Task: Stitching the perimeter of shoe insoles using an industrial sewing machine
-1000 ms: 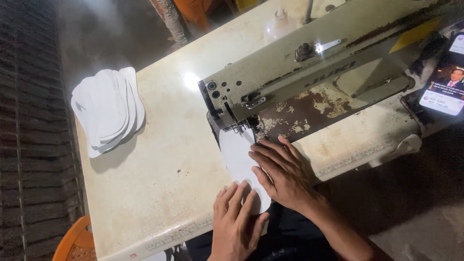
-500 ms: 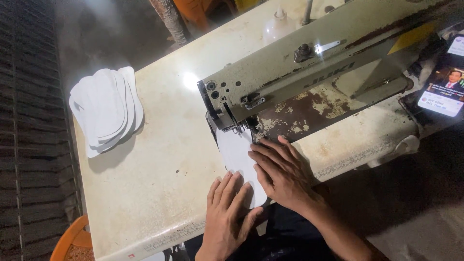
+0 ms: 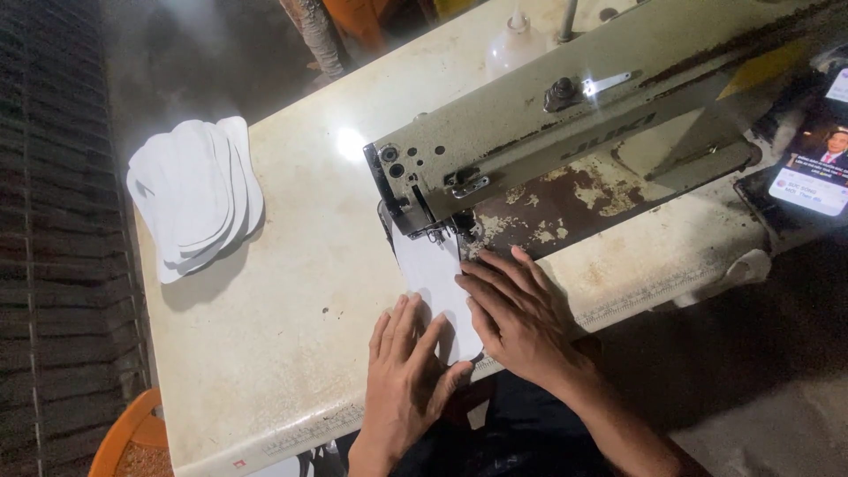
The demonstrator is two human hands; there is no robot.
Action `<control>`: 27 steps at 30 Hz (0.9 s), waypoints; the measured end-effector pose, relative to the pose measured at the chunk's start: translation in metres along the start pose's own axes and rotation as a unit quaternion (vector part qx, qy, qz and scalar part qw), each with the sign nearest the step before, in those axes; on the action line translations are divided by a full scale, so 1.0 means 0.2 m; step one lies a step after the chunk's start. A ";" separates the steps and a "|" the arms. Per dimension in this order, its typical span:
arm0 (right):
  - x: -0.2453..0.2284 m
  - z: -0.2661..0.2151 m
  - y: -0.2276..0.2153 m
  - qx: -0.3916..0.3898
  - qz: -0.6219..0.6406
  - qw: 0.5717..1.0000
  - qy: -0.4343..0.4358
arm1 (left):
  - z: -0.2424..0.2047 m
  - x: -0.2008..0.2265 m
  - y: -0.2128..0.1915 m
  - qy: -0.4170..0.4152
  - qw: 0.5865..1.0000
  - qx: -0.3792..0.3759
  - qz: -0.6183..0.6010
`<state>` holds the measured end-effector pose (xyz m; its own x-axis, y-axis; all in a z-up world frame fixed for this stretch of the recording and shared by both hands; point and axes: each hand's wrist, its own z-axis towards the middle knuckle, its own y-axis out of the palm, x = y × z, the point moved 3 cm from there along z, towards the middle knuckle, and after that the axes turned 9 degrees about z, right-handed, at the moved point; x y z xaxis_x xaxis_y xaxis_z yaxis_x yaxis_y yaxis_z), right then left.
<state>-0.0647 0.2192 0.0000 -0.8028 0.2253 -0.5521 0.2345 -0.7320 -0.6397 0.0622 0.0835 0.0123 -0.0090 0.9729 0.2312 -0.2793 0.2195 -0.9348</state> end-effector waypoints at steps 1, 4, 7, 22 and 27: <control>0.00 0.00 0.00 0.002 0.003 1.000 0.000 | 0.00 -0.01 0.01 -0.008 1.000 -0.008 0.011; 0.00 0.00 0.00 0.010 0.003 1.000 -0.009 | 0.01 -0.02 0.03 -0.012 0.999 -0.009 0.035; 0.00 0.00 0.01 0.014 0.001 1.000 -0.008 | 0.01 -0.02 0.04 -0.013 0.999 -0.004 0.033; 0.01 -0.02 0.01 -0.007 -0.007 1.000 -0.016 | 0.08 -0.04 0.02 -0.050 0.999 -0.010 0.009; 0.00 -0.01 0.00 0.000 -0.012 1.000 -0.023 | 0.11 -0.06 0.03 -0.042 0.999 0.002 -0.006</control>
<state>-0.0640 0.2204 -0.0014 -0.8323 0.2127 -0.5118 0.2155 -0.7265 -0.6524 0.0403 0.0715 0.0096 -0.0859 0.9607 0.2638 -0.2839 0.2302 -0.9308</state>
